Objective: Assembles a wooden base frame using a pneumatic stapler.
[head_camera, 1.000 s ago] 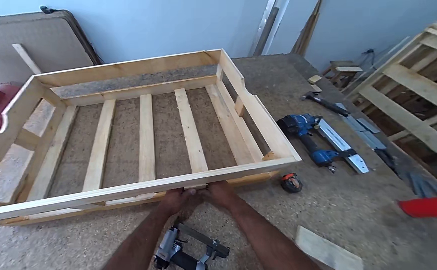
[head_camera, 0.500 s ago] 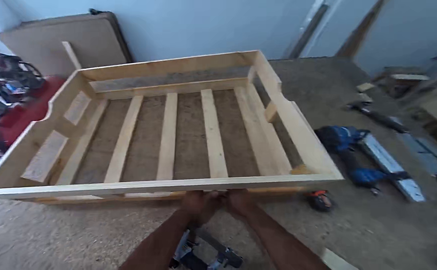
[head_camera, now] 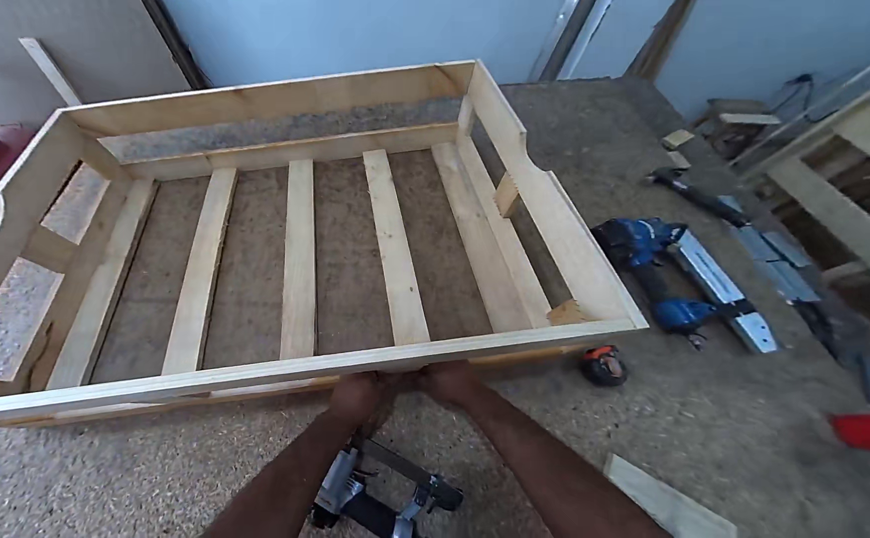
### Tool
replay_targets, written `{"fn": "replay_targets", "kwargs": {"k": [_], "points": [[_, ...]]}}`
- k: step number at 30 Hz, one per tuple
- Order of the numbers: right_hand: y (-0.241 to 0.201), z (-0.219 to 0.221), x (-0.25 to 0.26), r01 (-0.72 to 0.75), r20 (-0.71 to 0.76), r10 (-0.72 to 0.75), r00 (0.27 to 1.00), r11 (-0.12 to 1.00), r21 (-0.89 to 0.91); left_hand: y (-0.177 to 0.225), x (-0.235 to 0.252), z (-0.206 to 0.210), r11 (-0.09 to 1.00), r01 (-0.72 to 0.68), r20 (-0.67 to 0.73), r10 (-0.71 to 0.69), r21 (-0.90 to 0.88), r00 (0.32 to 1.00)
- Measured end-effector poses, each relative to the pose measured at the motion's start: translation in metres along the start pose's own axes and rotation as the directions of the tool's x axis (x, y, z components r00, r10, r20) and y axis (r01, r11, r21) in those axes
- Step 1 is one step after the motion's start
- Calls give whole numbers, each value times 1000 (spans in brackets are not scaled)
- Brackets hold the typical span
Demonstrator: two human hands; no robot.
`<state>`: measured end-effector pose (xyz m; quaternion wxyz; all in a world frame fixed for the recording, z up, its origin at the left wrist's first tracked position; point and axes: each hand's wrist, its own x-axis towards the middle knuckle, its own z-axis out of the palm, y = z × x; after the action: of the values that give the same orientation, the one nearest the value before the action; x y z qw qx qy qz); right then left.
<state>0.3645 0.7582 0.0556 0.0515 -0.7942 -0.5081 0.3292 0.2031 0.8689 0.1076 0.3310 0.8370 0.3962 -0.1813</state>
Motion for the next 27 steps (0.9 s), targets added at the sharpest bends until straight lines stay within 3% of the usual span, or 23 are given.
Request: {"fn": "replay_targets", "kwargs": {"k": [5,10,17,21,27], "points": [[11,11,7,37,-89,-38,995,999,-18,-17,17,28,996,-78,-160,84,42,984],[7,7,11,-4,-42,3,999,1000,-17,-22,19,31,992,-120,-222,123,31,967],[-6,1,2,-36,-62,35,997,999,-9,-12,10,5,997,-57,-18,58,60,998],[-16,-10,-5,-55,-7,55,998,998,-5,-3,-2,1,999,-12,-34,14,47,999],[-35,-8,-23,-148,-108,143,984,988,-47,6,-16,-11,996,-4,11,3,85,1000]]}}
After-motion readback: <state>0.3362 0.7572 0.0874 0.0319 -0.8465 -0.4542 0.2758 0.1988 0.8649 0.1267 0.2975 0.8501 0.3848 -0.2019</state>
